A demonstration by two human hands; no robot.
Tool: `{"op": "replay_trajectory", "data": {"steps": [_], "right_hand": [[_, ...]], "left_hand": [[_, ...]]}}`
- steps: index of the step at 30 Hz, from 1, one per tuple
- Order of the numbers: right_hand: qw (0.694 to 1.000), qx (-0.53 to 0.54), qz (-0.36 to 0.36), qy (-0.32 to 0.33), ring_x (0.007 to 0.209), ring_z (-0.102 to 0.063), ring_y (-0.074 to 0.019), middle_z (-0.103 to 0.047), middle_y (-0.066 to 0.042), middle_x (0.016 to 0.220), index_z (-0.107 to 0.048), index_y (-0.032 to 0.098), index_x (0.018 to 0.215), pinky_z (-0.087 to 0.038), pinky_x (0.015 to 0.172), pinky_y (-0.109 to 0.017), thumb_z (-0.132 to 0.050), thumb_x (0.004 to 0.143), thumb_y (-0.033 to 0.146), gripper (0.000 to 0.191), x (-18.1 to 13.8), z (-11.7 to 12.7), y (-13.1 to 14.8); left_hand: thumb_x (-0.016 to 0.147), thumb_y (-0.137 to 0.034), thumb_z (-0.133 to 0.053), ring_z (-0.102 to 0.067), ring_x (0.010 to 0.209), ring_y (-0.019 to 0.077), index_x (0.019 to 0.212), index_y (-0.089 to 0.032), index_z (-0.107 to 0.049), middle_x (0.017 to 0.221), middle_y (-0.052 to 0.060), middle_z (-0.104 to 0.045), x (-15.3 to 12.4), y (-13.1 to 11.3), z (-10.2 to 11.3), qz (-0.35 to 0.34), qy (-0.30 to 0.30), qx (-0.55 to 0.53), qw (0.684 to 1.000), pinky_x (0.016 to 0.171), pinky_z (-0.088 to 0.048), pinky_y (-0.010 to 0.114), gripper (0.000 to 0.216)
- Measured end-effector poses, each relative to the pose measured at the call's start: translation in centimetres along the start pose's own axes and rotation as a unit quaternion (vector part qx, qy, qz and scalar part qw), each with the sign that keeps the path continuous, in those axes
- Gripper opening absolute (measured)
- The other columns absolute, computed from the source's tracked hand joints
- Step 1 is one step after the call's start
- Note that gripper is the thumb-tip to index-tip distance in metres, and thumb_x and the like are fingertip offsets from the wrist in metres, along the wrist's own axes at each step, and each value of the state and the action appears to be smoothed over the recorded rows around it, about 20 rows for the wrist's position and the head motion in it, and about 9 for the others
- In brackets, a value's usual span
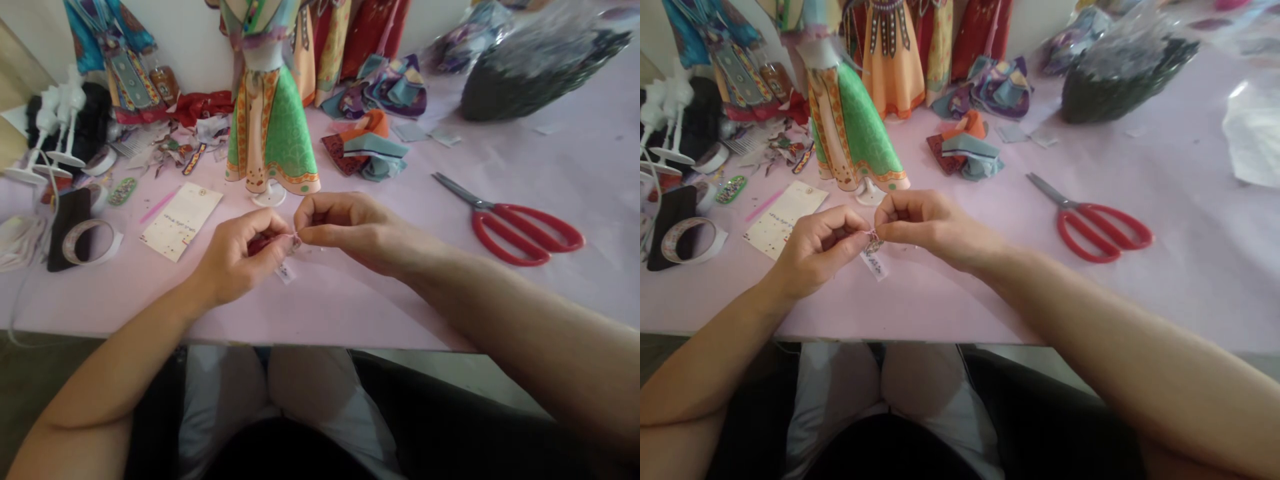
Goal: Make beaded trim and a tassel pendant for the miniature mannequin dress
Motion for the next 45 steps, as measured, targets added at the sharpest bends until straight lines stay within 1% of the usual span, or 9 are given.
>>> {"op": "replay_trajectory", "data": {"steps": [5,13,18,22,26,29,34,39,45], "right_hand": [[1.0,0.003,-0.007,0.003,0.069,-0.052,-0.0112,-0.061,0.001,0.074,-0.065,0.017,0.079,-0.038,0.063,-0.027,-0.074,0.084,0.022,0.011,0.0,0.0,-0.1],[1.0,0.008,-0.014,-0.005,0.067,-0.049,-0.0116,-0.058,0.001,0.071,-0.066,0.019,0.077,-0.036,0.06,-0.028,-0.076,0.083,0.023,0.012,0.1,0.0,-0.2],[1.0,0.01,-0.018,0.003,0.069,-0.05,-0.0114,-0.059,0.001,0.072,-0.066,0.018,0.077,-0.037,0.062,-0.028,-0.074,0.084,0.022,0.011,0.0,-0.4,-0.2],[1.0,0.015,-0.019,0.009,0.07,-0.052,-0.0115,-0.061,0.001,0.074,-0.066,0.018,0.078,-0.038,0.063,-0.028,-0.073,0.084,0.021,0.01,0.0,-0.5,-0.2],[1.0,0.02,-0.017,0.009,0.069,-0.049,-0.0106,-0.058,0.002,0.073,-0.065,0.017,0.079,-0.036,0.062,-0.027,-0.072,0.083,0.02,0.01,0.0,-0.3,-0.4],[1.0,0.024,-0.013,0.012,0.067,-0.046,-0.0101,-0.056,0.002,0.071,-0.064,0.016,0.078,-0.034,0.062,-0.027,-0.071,0.083,0.018,0.009,0.1,-0.3,-0.4],[0.999,0.025,-0.005,0.023,0.067,-0.046,-0.0099,-0.056,0.003,0.072,-0.064,0.017,0.079,-0.033,0.062,-0.028,-0.069,0.084,0.017,0.008,0.0,-0.5,-0.2],[0.999,-0.002,-0.004,0.045,0.069,-0.047,-0.0101,-0.057,0.003,0.074,-0.063,0.017,0.081,-0.034,0.062,-0.027,-0.071,0.086,0.019,0.01,-0.2,-0.7,0.0],[0.999,0.017,0.034,0.026,0.069,-0.048,-0.0097,-0.058,0.003,0.075,-0.062,0.016,0.084,-0.036,0.061,-0.025,-0.072,0.089,0.022,0.012,-0.1,-0.4,0.3]], "left_hand": [[0.084,-0.02,-0.066,-0.04,0.051,0.0065,0.073,-0.018,-0.063,0.059,-0.004,-0.052,0.2,-0.4,0.2,0.018,0.0,-0.021,1.0,0.046,-0.033,0.02,0.012],[0.079,-0.02,-0.069,-0.047,0.058,0.0083,0.078,-0.019,-0.063,0.066,-0.003,-0.055,0.1,0.4,0.0,0.036,-0.013,-0.036,0.999,0.052,-0.039,0.021,0.007],[0.075,-0.02,-0.07,-0.048,0.058,0.0079,0.074,-0.02,-0.06,0.064,-0.004,-0.054,0.2,0.6,-0.1,0.046,-0.022,-0.045,0.998,0.053,-0.04,0.021,0.01],[0.071,-0.02,-0.068,-0.044,0.055,0.0065,0.069,-0.019,-0.059,0.062,-0.004,-0.053,0.4,0.5,-0.2,0.067,-0.009,-0.062,0.996,0.05,-0.037,0.021,0.01],[0.069,-0.018,-0.067,-0.043,0.053,0.006,0.066,-0.018,-0.058,0.059,-0.005,-0.052,0.6,0.7,-0.2,0.096,0.012,-0.082,0.992,0.049,-0.035,0.021,0.01],[0.068,-0.019,-0.067,-0.044,0.051,0.0059,0.065,-0.018,-0.058,0.057,-0.005,-0.051,0.6,1.1,-0.2,0.115,0.012,-0.106,0.988,0.048,-0.035,0.021,0.01],[0.07,-0.019,-0.068,-0.052,0.052,0.0076,0.068,-0.019,-0.058,0.059,-0.004,-0.057,0.6,1.8,-0.1,0.121,0.007,-0.161,0.979,0.049,-0.041,0.021,0.01],[0.074,-0.019,-0.07,-0.051,0.052,0.0067,0.071,-0.019,-0.06,0.06,-0.004,-0.061,0.6,2.0,-0.1,0.123,0.017,-0.189,0.974,0.048,-0.041,0.019,0.01],[0.073,-0.022,-0.072,-0.056,0.054,0.0079,0.073,-0.019,-0.06,0.063,-0.003,-0.062,0.7,2.2,0.0,0.122,0.016,-0.184,0.975,0.048,-0.043,0.02,0.012]]}}
Point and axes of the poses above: each hand's wrist, its own x-axis towards the middle knuckle, its own z-axis out of the back of the hand, y = z × x, the point moved 7 cm from there along x, towards the middle knuckle
